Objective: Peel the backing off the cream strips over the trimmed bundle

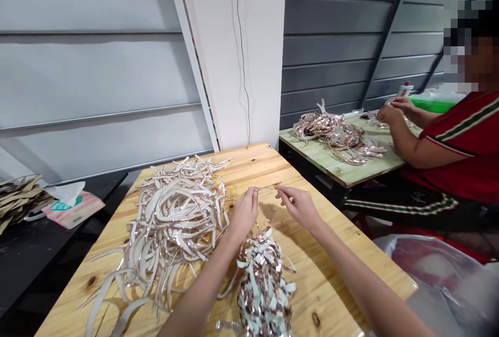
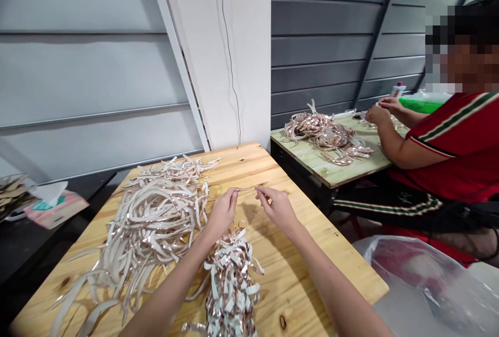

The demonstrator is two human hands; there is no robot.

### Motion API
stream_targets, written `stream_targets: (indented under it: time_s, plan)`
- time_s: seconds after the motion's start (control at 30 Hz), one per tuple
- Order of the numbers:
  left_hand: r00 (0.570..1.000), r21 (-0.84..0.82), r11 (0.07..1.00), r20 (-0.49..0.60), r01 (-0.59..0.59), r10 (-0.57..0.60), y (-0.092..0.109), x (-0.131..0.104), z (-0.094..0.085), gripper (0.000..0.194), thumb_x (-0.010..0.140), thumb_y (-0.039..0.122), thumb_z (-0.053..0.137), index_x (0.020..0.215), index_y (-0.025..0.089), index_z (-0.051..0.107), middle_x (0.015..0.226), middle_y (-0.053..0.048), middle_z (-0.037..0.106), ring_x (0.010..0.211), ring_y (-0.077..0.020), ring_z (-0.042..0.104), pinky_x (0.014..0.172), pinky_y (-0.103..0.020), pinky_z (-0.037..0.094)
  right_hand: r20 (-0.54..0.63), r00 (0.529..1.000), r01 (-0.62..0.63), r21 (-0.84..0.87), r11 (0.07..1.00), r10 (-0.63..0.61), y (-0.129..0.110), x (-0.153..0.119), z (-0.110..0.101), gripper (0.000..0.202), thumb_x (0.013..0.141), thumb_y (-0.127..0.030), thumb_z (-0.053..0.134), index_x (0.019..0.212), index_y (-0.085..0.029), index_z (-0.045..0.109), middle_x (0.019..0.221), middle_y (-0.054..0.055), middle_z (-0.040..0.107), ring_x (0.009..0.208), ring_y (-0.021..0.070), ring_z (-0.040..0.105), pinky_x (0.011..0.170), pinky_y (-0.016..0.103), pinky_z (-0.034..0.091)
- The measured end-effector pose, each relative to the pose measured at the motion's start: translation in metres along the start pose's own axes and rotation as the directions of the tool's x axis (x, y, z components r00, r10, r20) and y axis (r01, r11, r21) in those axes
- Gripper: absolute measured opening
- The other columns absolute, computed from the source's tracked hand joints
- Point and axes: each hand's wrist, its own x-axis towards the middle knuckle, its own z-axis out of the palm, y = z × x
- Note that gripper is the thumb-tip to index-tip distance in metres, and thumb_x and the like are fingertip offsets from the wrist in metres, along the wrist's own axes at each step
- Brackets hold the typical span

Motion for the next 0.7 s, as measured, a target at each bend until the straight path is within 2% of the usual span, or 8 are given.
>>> stream_targets:
  time_s: [0.13,0.17,0.23,0.3,0.37,0.53,0.6,0.7]
  plan:
    - [0.981,-0.289,0.955,-0.154,0.068,-0.117,0.002,0.001,0.003,0.03,0.104,0.044,0.037,0.117,0.023,0.055,0.079,0.0,0.059,0.065,-0.0174,0.061,0.064,-0.029,0.049,-0.013,0.987,-0.156,0.147,0.977,0.16,-0.007,0.001,0.004,0.044,0.095,-0.046,0.057,0.127,-0.017,0.065,0.093,0.009,0.076,0.063,0.0177,0.069,0.051,0.026,0.05]
    - [0.965,-0.366,0.928,-0.209,0.075,-0.161,0.004,0.0,0.003,0.029,0.104,0.045,0.037,0.117,0.024,0.052,0.074,0.003,0.054,0.057,-0.0151,0.057,0.058,-0.026,0.046,0.042,0.973,-0.23,0.211,0.95,0.226,-0.01,0.001,0.006,0.047,0.094,-0.049,0.059,0.127,-0.016,0.064,0.09,0.009,0.076,0.058,0.0166,0.068,0.045,0.024,0.047]
    - [0.934,-0.427,0.904,-0.307,0.038,-0.184,0.008,-0.001,0.001,0.025,0.105,0.043,0.038,0.116,0.024,0.048,0.068,0.006,0.049,0.053,-0.0129,0.052,0.055,-0.023,0.043,0.268,0.905,-0.409,0.334,0.849,0.331,-0.018,-0.001,0.01,0.05,0.093,-0.056,0.056,0.119,-0.013,0.066,0.081,0.009,0.075,0.049,0.0146,0.064,0.036,0.021,0.039]
    - [0.921,-0.381,0.924,-0.368,-0.023,-0.129,0.012,-0.004,-0.002,0.021,0.105,0.038,0.037,0.116,0.024,0.048,0.065,0.006,0.048,0.056,-0.013,0.052,0.06,-0.023,0.043,0.49,0.806,-0.548,0.407,0.731,0.331,-0.025,-0.004,0.016,0.051,0.093,-0.06,0.054,0.106,-0.013,0.068,0.071,0.006,0.073,0.044,0.0136,0.062,0.032,0.019,0.035]
    - [0.908,-0.342,0.937,-0.411,-0.068,-0.084,0.016,-0.007,-0.005,0.019,0.105,0.032,0.038,0.118,0.023,0.049,0.069,0.004,0.052,0.058,-0.0129,0.052,0.064,-0.024,0.044,0.576,0.768,-0.584,0.449,0.676,0.281,-0.029,-0.007,0.022,0.046,0.09,-0.059,0.06,0.097,-0.014,0.068,0.067,0.003,0.071,0.044,0.0125,0.062,0.033,0.017,0.036]
    - [0.88,-0.369,0.922,-0.468,-0.115,-0.078,0.021,-0.007,-0.003,0.026,0.101,0.031,0.049,0.126,0.024,0.048,0.099,-0.004,0.061,0.067,-0.0127,0.058,0.071,-0.028,0.049,0.541,0.814,-0.524,0.527,0.669,0.212,-0.031,-0.01,0.03,0.043,0.082,-0.056,0.073,0.09,-0.015,0.064,0.071,0.001,0.071,0.042,0.0091,0.059,0.035,0.017,0.042]
    - [0.903,-0.453,0.888,-0.41,-0.079,-0.128,0.019,-0.005,0.001,0.038,0.1,0.036,0.052,0.134,0.026,0.04,0.105,-0.005,0.06,0.07,-0.0134,0.061,0.072,-0.029,0.051,0.49,0.851,-0.476,0.569,0.67,0.188,-0.03,-0.008,0.029,0.043,0.083,-0.056,0.071,0.092,-0.015,0.064,0.077,0.003,0.073,0.046,0.01,0.062,0.037,0.018,0.045]
    - [0.949,-0.571,0.819,-0.226,0.052,-0.218,0.013,-0.002,0.008,0.047,0.097,0.045,0.056,0.136,0.025,0.038,0.105,-0.006,0.062,0.077,-0.0159,0.065,0.074,-0.03,0.053,0.388,0.908,-0.38,0.605,0.699,0.157,-0.028,-0.006,0.026,0.041,0.084,-0.055,0.07,0.094,-0.015,0.067,0.084,0.006,0.074,0.06,0.0141,0.068,0.041,0.02,0.051]
